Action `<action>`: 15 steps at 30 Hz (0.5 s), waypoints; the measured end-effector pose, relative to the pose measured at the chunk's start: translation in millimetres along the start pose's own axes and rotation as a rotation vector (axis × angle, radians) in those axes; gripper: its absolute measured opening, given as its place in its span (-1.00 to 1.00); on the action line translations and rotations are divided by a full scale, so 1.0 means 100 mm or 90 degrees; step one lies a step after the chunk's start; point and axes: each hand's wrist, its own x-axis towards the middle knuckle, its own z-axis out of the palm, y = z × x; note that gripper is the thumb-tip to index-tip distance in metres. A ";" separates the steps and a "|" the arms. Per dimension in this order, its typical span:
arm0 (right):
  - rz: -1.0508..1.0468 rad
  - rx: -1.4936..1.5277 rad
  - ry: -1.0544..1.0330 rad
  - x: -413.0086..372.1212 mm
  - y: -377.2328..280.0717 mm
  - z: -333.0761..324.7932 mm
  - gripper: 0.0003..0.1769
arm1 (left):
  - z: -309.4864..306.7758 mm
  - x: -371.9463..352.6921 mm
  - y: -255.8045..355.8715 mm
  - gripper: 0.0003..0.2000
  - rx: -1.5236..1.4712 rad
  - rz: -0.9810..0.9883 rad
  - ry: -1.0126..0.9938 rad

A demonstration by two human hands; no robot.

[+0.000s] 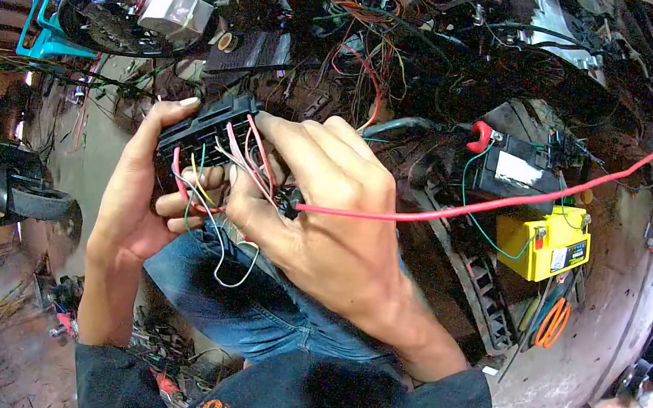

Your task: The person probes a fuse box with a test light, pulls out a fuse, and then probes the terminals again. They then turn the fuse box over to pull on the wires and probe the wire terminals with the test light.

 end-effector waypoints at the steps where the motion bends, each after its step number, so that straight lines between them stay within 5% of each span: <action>1: 0.008 0.002 -0.012 0.00 -0.01 -0.02 -0.63 | -0.01 0.00 -0.01 -0.56 -0.006 -0.003 -0.006; 15: -0.006 -0.012 -0.020 -0.01 -0.01 -0.03 -0.64 | -0.17 0.03 -0.11 -0.50 -0.072 -0.061 -0.061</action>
